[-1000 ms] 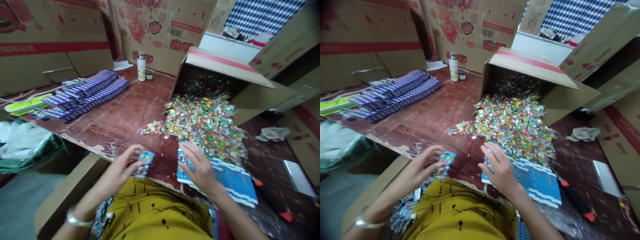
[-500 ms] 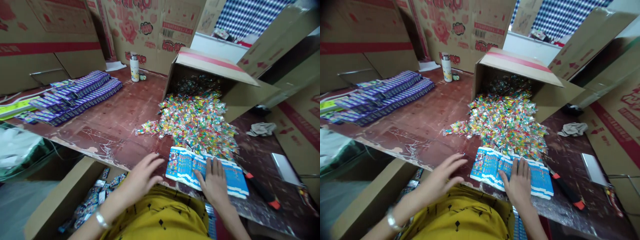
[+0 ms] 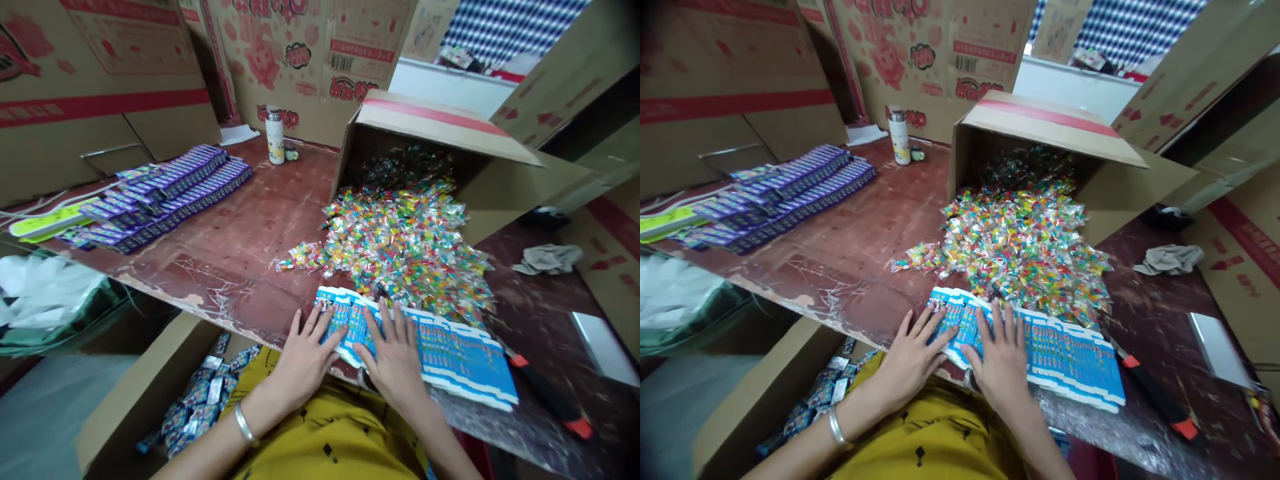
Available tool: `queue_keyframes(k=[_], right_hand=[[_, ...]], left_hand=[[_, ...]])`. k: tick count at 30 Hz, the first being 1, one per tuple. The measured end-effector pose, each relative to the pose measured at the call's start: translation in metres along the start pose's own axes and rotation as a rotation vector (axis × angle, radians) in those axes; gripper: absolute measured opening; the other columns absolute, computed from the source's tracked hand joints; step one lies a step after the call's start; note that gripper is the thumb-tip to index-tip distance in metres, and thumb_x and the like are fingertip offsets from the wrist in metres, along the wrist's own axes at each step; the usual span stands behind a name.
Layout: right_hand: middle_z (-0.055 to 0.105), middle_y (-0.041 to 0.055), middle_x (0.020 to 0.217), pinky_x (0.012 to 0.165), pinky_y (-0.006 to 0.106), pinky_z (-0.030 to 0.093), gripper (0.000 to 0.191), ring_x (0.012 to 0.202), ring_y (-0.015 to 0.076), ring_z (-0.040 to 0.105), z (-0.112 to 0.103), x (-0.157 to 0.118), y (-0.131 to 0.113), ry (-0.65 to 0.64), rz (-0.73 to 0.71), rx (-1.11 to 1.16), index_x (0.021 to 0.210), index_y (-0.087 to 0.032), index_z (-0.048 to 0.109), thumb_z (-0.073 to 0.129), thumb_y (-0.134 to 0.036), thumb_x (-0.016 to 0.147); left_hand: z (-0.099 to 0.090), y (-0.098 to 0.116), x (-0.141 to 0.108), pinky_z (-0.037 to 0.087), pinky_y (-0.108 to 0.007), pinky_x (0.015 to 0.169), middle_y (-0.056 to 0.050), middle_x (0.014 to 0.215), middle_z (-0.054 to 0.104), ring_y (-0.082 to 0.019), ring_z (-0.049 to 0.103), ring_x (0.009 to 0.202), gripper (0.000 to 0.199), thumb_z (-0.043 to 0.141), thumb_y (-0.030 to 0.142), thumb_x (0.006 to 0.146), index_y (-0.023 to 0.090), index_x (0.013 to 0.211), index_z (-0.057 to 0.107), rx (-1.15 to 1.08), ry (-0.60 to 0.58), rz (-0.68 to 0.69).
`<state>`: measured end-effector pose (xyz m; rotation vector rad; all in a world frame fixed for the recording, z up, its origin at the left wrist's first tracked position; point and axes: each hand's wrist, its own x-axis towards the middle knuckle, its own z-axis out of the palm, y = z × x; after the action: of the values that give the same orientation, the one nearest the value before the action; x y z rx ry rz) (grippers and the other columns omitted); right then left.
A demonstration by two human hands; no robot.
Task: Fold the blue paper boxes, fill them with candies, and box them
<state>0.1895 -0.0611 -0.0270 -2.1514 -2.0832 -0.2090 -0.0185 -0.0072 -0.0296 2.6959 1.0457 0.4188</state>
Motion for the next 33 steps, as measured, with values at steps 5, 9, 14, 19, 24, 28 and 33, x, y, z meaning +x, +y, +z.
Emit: queue_keyframes(k=[5,9,14,19,24,28,33], right_hand=[[0.026,0.0067,0.154,0.11,0.059,0.02,0.059,0.142,0.0352,0.012,-0.017,0.028,-0.008,-0.023,-0.087,0.092,0.144,-0.027,0.037,0.047,-0.049,0.09],[0.044,0.0087,0.144,0.109,0.055,0.026,0.053,0.136,0.0336,0.029,-0.033,0.056,-0.003,-0.154,-0.223,0.17,0.135,-0.026,0.05,0.054,-0.046,0.087],[0.044,0.0056,0.145,0.106,0.059,0.026,0.067,0.135,0.0374,0.03,-0.037,0.063,0.02,-0.297,-0.313,0.125,0.135,-0.031,0.049,0.072,-0.031,0.073],[0.06,0.0076,0.121,0.097,0.039,0.041,0.034,0.113,0.0251,0.053,-0.037,0.084,-0.003,-0.148,-0.255,0.265,0.124,-0.025,0.059,0.051,-0.031,0.092],[0.062,0.0092,0.102,0.087,0.036,0.045,0.023,0.101,0.0256,0.055,-0.013,0.117,-0.051,-0.121,-0.278,0.248,0.106,-0.024,0.069,0.058,-0.035,0.088],[0.06,0.0082,0.102,0.087,0.036,0.046,0.019,0.099,0.0241,0.055,-0.004,0.124,-0.056,-0.1,-0.296,0.306,0.099,-0.023,0.07,0.062,-0.035,0.086],[0.06,0.0056,0.107,0.091,0.037,0.045,0.022,0.102,0.024,0.052,-0.015,0.123,-0.046,-0.046,-0.405,0.375,0.107,-0.027,0.068,0.063,-0.031,0.086]], left_hand=[[-0.004,-0.01,-0.005,0.027,-0.06,0.109,-0.012,0.154,0.028,-0.031,0.023,0.141,0.051,0.047,0.033,0.093,0.03,0.143,0.034,-0.024,0.042,-0.039],[-0.004,-0.017,-0.012,0.037,-0.052,0.106,-0.012,0.14,0.046,-0.028,0.041,0.13,0.035,0.046,0.027,0.093,0.024,0.128,0.053,-0.059,0.081,-0.039],[0.002,-0.017,-0.014,0.045,-0.048,0.097,-0.012,0.127,0.055,-0.029,0.048,0.118,0.031,0.049,0.026,0.092,0.024,0.121,0.058,-0.072,0.112,-0.053],[0.007,-0.019,-0.014,0.044,-0.049,0.098,-0.012,0.13,0.052,-0.029,0.045,0.12,0.034,0.052,0.031,0.091,0.025,0.124,0.056,-0.113,0.132,-0.055],[0.01,-0.018,-0.017,0.046,-0.047,0.096,-0.011,0.127,0.052,-0.027,0.046,0.118,0.031,0.053,0.026,0.09,0.027,0.121,0.058,-0.115,0.18,-0.066],[0.012,-0.015,-0.018,0.047,-0.047,0.096,-0.01,0.125,0.052,-0.027,0.046,0.117,0.033,0.055,0.022,0.088,0.027,0.121,0.058,-0.164,0.214,-0.103],[0.015,-0.017,-0.018,0.045,-0.049,0.099,-0.012,0.127,0.049,-0.028,0.044,0.12,0.033,0.059,0.021,0.086,0.025,0.119,0.058,-0.242,0.27,-0.131]])
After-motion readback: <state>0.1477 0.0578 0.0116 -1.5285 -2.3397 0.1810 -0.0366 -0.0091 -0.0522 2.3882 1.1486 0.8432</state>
